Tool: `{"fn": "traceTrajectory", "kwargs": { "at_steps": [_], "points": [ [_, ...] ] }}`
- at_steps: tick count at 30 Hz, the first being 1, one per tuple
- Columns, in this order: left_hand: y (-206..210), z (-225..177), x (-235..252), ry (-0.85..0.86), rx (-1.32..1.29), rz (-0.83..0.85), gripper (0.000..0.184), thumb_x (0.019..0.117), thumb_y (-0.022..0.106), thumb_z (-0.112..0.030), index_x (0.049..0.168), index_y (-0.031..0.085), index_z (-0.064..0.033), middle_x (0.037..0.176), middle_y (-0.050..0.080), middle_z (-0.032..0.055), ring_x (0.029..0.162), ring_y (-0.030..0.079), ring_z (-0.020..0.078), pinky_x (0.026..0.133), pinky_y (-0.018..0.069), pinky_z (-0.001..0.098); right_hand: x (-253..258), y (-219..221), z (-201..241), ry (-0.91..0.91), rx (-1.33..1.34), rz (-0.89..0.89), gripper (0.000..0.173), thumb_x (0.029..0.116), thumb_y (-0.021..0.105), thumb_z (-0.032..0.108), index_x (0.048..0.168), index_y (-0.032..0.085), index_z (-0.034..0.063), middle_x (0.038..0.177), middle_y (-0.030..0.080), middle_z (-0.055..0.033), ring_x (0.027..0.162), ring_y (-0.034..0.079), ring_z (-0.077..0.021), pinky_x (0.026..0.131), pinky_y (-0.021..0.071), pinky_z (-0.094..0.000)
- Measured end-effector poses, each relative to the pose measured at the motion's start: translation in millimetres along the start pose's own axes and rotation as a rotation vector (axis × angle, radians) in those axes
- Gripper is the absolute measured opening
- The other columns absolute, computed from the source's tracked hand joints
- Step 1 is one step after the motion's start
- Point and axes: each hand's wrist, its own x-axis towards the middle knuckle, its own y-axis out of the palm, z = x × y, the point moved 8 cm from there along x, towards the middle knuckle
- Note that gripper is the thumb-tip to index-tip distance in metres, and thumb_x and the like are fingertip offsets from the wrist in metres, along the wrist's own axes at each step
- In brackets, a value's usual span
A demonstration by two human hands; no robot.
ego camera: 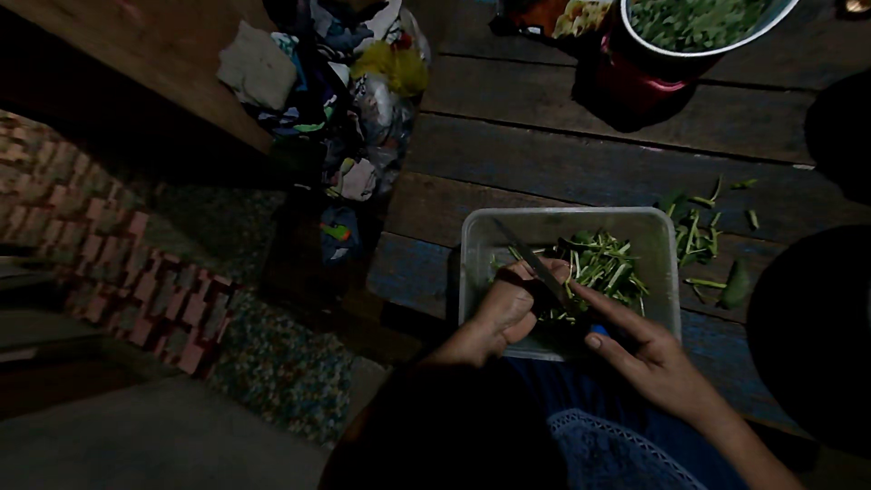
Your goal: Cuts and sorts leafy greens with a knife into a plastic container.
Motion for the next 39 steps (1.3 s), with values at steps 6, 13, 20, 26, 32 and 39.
{"fn": "traceTrajectory", "kwargs": {
  "at_steps": [6, 13, 20, 26, 32, 39],
  "points": [
    [5, -6, -7, -0.025, 0.022, -0.010, 0.014, 0.1007, 0.053, 0.006, 0.104, 0.066, 0.0011, 0.091, 0.070, 0.0059, 0.072, 0.065, 0.0072, 0.065, 0.0552, 0.0193, 2, -3, -7, 0.041, -0.016, -0.033, 0.049, 0.1047, 0.053, 0.027, 0.147, 0.050, 0.0020, 0.131, 0.065, -0.0035, 0.109, 0.063, -0.0030, 0.094, 0.0536, -0.0205],
    [1, -1, -7, -0.107, -0.013, 0.118, 0.029, 0.1006, 0.045, 0.009, 0.126, 0.060, 0.0047, 0.110, 0.069, 0.0097, 0.080, 0.066, 0.0099, 0.072, 0.0563, 0.0226, 1, -5, -12, 0.047, -0.061, -0.046, 0.046, 0.1053, 0.052, 0.023, 0.146, 0.051, 0.0006, 0.130, 0.065, -0.0057, 0.110, 0.064, -0.0028, 0.094, 0.0536, -0.0194],
    [-3, -3, -10, -0.181, -0.020, 0.105, 0.021, 0.0975, 0.050, 0.012, 0.113, 0.062, 0.0038, 0.089, 0.069, 0.0083, 0.072, 0.067, 0.0111, 0.068, 0.0585, 0.0231, 2, -6, -13, 0.063, -0.112, -0.038, 0.049, 0.1045, 0.054, 0.022, 0.149, 0.048, 0.0023, 0.132, 0.065, -0.0070, 0.112, 0.064, -0.0037, 0.096, 0.0534, -0.0200],
    [-3, -8, -15, -0.180, 0.096, 0.111, 0.022, 0.0914, 0.056, 0.017, 0.107, 0.063, 0.0033, 0.088, 0.070, 0.0068, 0.070, 0.066, 0.0089, 0.066, 0.0580, 0.0216, 3, -4, -16, 0.146, -0.137, 0.012, 0.064, 0.1026, 0.055, 0.028, 0.158, 0.033, 0.0046, 0.134, 0.063, -0.0070, 0.112, 0.063, -0.0015, 0.096, 0.0521, -0.0187],
    [-2, -15, -20, -0.109, 0.274, 0.155, 0.022, 0.0906, 0.060, 0.014, 0.110, 0.064, 0.0066, 0.080, 0.070, 0.0032, 0.067, 0.066, 0.0067, 0.066, 0.0582, 0.0204, 4, -1, -16, 0.150, -0.126, 0.041, 0.058, 0.1024, 0.055, 0.025, 0.155, 0.040, 0.0077, 0.133, 0.064, -0.0041, 0.111, 0.063, -0.0016, 0.094, 0.0532, -0.0188],
    [-3, -9, -23, -0.131, 0.291, 0.115, 0.010, 0.0939, 0.061, 0.011, 0.102, 0.063, 0.0054, 0.076, 0.069, 0.0014, 0.065, 0.067, 0.0060, 0.067, 0.0586, 0.0202, 7, -2, -18, 0.166, -0.184, -0.026, 0.050, 0.1013, 0.057, 0.027, 0.146, 0.051, 0.0059, 0.123, 0.067, -0.0048, 0.101, 0.064, 0.0000, 0.087, 0.0536, -0.0173]
  ]
}}
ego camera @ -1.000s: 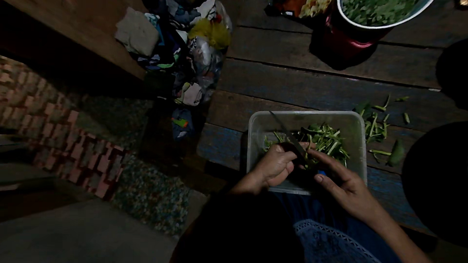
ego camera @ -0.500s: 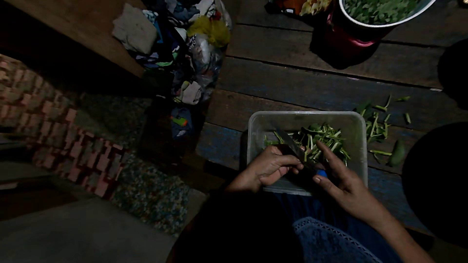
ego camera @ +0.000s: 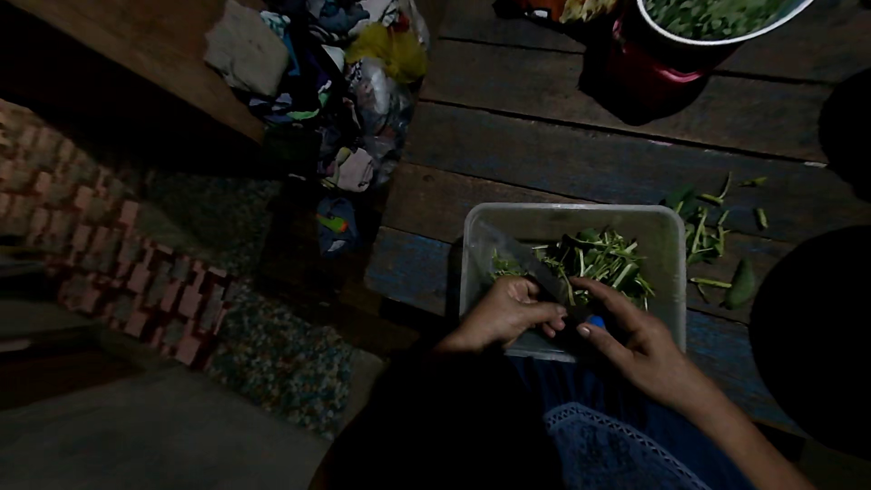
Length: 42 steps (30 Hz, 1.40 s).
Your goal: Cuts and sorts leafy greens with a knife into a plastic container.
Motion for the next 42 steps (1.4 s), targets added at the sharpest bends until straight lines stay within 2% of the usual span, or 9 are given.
{"fn": "traceTrajectory", "kwargs": {
  "at_steps": [5, 9, 12, 16, 19, 23, 31, 39, 42],
  "points": [
    [1, 1, -3, 0.043, 0.018, 0.042, 0.007, 0.0957, 0.059, 0.008, 0.095, 0.063, 0.0026, 0.077, 0.067, 0.0001, 0.068, 0.065, 0.0051, 0.068, 0.0575, 0.0198, 2, -1, -1, 0.030, 0.027, 0.016, 0.047, 0.1026, 0.056, 0.029, 0.144, 0.052, 0.0058, 0.124, 0.066, -0.0037, 0.105, 0.064, -0.0008, 0.090, 0.0537, -0.0185],
    [6, 4, -5, 0.075, -0.025, 0.153, 0.032, 0.0960, 0.054, 0.009, 0.128, 0.060, 0.0068, 0.083, 0.065, -0.0011, 0.072, 0.064, 0.0056, 0.071, 0.0571, 0.0206, 0, -11, -7, 0.134, 0.043, -0.035, 0.044, 0.1047, 0.050, 0.027, 0.145, 0.052, 0.0096, 0.117, 0.068, -0.0002, 0.098, 0.064, 0.0013, 0.086, 0.0533, -0.0179],
    [0, 3, -4, 0.095, -0.035, 0.107, 0.027, 0.0981, 0.054, 0.007, 0.124, 0.063, 0.0054, 0.086, 0.067, 0.0017, 0.072, 0.064, 0.0064, 0.069, 0.0563, 0.0203, -7, -19, -7, 0.220, 0.042, -0.016, 0.044, 0.1060, 0.046, 0.028, 0.144, 0.055, 0.0093, 0.121, 0.068, 0.0019, 0.104, 0.063, 0.0028, 0.091, 0.0522, -0.0173],
    [-15, -7, -7, 0.146, 0.547, 0.018, 0.018, 0.0963, 0.067, -0.007, 0.112, 0.070, 0.0009, 0.097, 0.067, 0.0035, 0.076, 0.060, 0.0030, 0.071, 0.0527, 0.0185, -21, -27, -8, 0.282, -0.037, -0.036, 0.036, 0.1035, 0.049, 0.031, 0.129, 0.062, 0.0100, 0.098, 0.066, 0.0061, 0.078, 0.059, 0.0055, 0.069, 0.0507, -0.0143],
    [-18, -16, -5, 0.078, 1.056, 0.011, 0.029, 0.1008, 0.065, -0.020, 0.123, 0.070, -0.0024, 0.121, 0.064, 0.0146, 0.096, 0.065, 0.0193, 0.087, 0.0551, 0.0357, -29, -33, -15, 0.320, -0.026, -0.065, 0.053, 0.1033, 0.050, 0.036, 0.151, 0.047, 0.0134, 0.101, 0.067, 0.0024, 0.072, 0.058, 0.0013, 0.064, 0.0506, -0.0185],
    [-17, -38, 20, 0.115, 1.283, -0.046, 0.027, 0.1044, 0.055, -0.009, 0.128, 0.069, -0.0026, 0.127, 0.065, 0.0204, 0.119, 0.063, 0.0321, 0.105, 0.0497, 0.0490, -27, -36, -21, 0.290, 0.023, -0.120, 0.051, 0.1030, 0.050, 0.033, 0.149, 0.049, 0.0117, 0.103, 0.068, 0.0029, 0.078, 0.061, 0.0019, 0.069, 0.0527, -0.0180],
    [4, 11, 91, -0.122, 1.601, 0.049, 0.081, 0.0814, 0.081, -0.001, 0.153, 0.045, -0.0106, 0.156, 0.035, 0.0294, 0.138, 0.040, 0.0531, 0.098, 0.0509, 0.0639, -25, -37, -27, 0.247, 0.099, -0.170, 0.047, 0.1030, 0.051, 0.030, 0.147, 0.052, 0.0144, 0.102, 0.068, 0.0028, 0.082, 0.064, -0.0016, 0.073, 0.0555, -0.0209],
    [-18, -17, 71, -0.169, 1.650, 0.085, 0.026, 0.0952, 0.064, 0.002, 0.121, 0.066, 0.0048, 0.123, 0.064, 0.0280, 0.118, 0.061, 0.0468, 0.098, 0.0492, 0.0648, -26, -38, -25, 0.225, 0.139, -0.179, 0.047, 0.1026, 0.051, 0.030, 0.146, 0.052, 0.0104, 0.106, 0.068, 0.0038, 0.084, 0.063, 0.0013, 0.075, 0.0547, -0.0183],
    [-19, -46, 52, -0.149, 1.656, 0.032, 0.019, 0.0947, 0.063, 0.004, 0.113, 0.068, 0.0058, 0.115, 0.066, 0.0269, 0.113, 0.064, 0.0442, 0.095, 0.0512, 0.0613, -27, -37, -24, 0.268, 0.236, -0.175, 0.045, 0.1028, 0.050, 0.026, 0.146, 0.052, 0.0138, 0.094, 0.068, 0.0041, 0.065, 0.062, -0.0024, 0.054, 0.0538, -0.0191]
  ]
}}
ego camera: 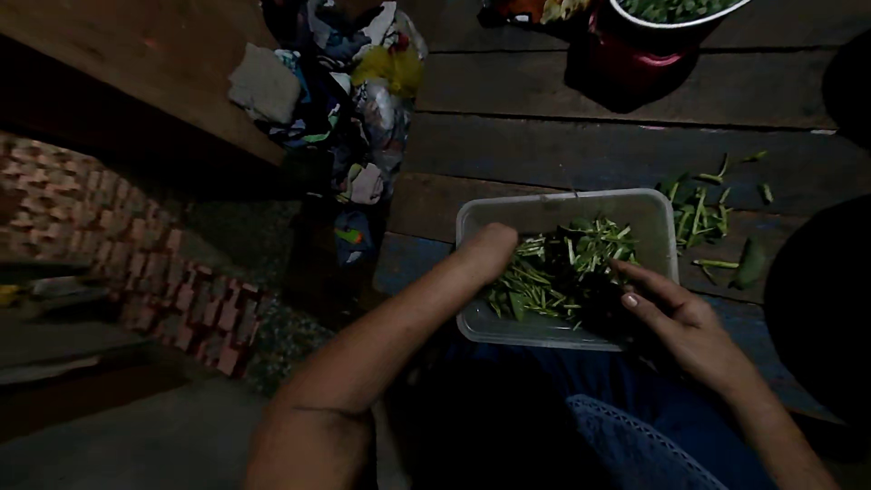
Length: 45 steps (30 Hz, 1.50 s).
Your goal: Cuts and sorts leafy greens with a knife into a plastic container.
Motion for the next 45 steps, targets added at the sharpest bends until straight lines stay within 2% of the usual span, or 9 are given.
{"fn": "traceTrajectory", "kwargs": {
  "at_steps": [3, 7, 12, 14, 22, 30, 39, 42, 45],
  "points": [
    [-17, 9, -10, 0.009, -0.053, -0.054, 0.018, 0.0928, 0.066, 0.002, 0.111, 0.069, 0.0050, 0.110, 0.068, 0.0251, 0.107, 0.066, 0.0415, 0.094, 0.0522, 0.0591, 2, 1, 1, -0.009, 0.026, 0.010, 0.043, 0.1034, 0.050, 0.024, 0.145, 0.054, 0.0143, 0.093, 0.068, 0.0042, 0.063, 0.062, -0.0029, 0.051, 0.0527, -0.0190],
    [-26, 17, -9, 0.066, -0.128, -0.071, 0.026, 0.0989, 0.063, -0.004, 0.124, 0.065, 0.0037, 0.117, 0.067, 0.0230, 0.109, 0.066, 0.0363, 0.099, 0.0513, 0.0540, 3, 0, 0, -0.047, 0.034, 0.002, 0.041, 0.1036, 0.051, 0.026, 0.142, 0.057, 0.0132, 0.093, 0.069, 0.0035, 0.065, 0.063, -0.0039, 0.054, 0.0542, -0.0200],
    [-22, 15, -12, 0.073, -0.476, 0.046, 0.033, 0.1026, 0.060, -0.006, 0.135, 0.054, 0.0013, 0.109, 0.066, 0.0155, 0.077, 0.071, 0.0171, 0.073, 0.0619, 0.0330, -4, -3, 1, -0.062, 0.035, -0.007, 0.040, 0.1026, 0.053, 0.026, 0.140, 0.058, 0.0127, 0.094, 0.069, 0.0046, 0.066, 0.064, -0.0034, 0.054, 0.0548, -0.0193],
    [-18, 14, -11, 0.121, -0.662, 0.059, 0.023, 0.1027, 0.059, -0.005, 0.124, 0.058, 0.0026, 0.097, 0.071, 0.0127, 0.069, 0.070, 0.0127, 0.065, 0.0600, 0.0267, -5, -4, 1, -0.056, 0.032, -0.011, 0.040, 0.1028, 0.053, 0.026, 0.140, 0.058, 0.0133, 0.094, 0.069, 0.0053, 0.066, 0.064, -0.0026, 0.054, 0.0544, -0.0184],
    [-7, 14, -16, 0.182, -1.107, 0.207, 0.022, 0.1087, 0.041, -0.003, 0.122, 0.058, 0.0007, 0.106, 0.074, 0.0137, 0.075, 0.074, 0.0153, 0.063, 0.0605, 0.0254, -2, -1, 1, -0.052, 0.052, 0.013, 0.038, 0.1031, 0.052, 0.025, 0.139, 0.058, 0.0142, 0.089, 0.068, 0.0058, 0.062, 0.061, -0.0017, 0.050, 0.0521, -0.0167],
    [-5, 15, -14, 0.196, -1.017, 0.121, 0.012, 0.1024, 0.058, -0.003, 0.113, 0.062, 0.0023, 0.085, 0.072, 0.0078, 0.067, 0.069, 0.0110, 0.062, 0.0593, 0.0240, -1, -1, 0, -0.048, 0.036, 0.015, 0.039, 0.1025, 0.053, 0.027, 0.139, 0.058, 0.0135, 0.092, 0.068, 0.0061, 0.063, 0.062, -0.0014, 0.051, 0.0528, -0.0168],
    [-3, 11, -11, 0.208, -1.012, 0.076, 0.003, 0.0951, 0.069, -0.002, 0.094, 0.067, 0.0000, 0.083, 0.072, 0.0034, 0.072, 0.069, 0.0072, 0.067, 0.0586, 0.0225, 1, 0, 1, -0.063, 0.044, 0.029, 0.038, 0.1020, 0.054, 0.027, 0.138, 0.059, 0.0139, 0.095, 0.068, 0.0068, 0.065, 0.062, 0.0000, 0.053, 0.0529, -0.0162],
    [-2, 12, -8, 0.240, -1.013, 0.046, 0.011, 0.0942, 0.070, -0.002, 0.085, 0.065, -0.0017, 0.079, 0.070, 0.0023, 0.068, 0.067, 0.0060, 0.065, 0.0572, 0.0223, 1, 0, 0, -0.067, 0.047, 0.032, 0.038, 0.1018, 0.054, 0.027, 0.137, 0.060, 0.0145, 0.094, 0.068, 0.0065, 0.065, 0.062, -0.0008, 0.054, 0.0536, -0.0172],
    [-1, 10, -7, 0.332, -0.815, -0.007, 0.016, 0.0908, 0.075, -0.007, 0.079, 0.065, -0.0026, 0.082, 0.066, 0.0019, 0.076, 0.061, 0.0064, 0.071, 0.0517, 0.0256, 2, 1, -1, -0.072, 0.052, 0.042, 0.038, 0.1016, 0.055, 0.028, 0.137, 0.060, 0.0142, 0.092, 0.068, 0.0067, 0.064, 0.061, -0.0001, 0.054, 0.0529, -0.0166]
  ]
}}
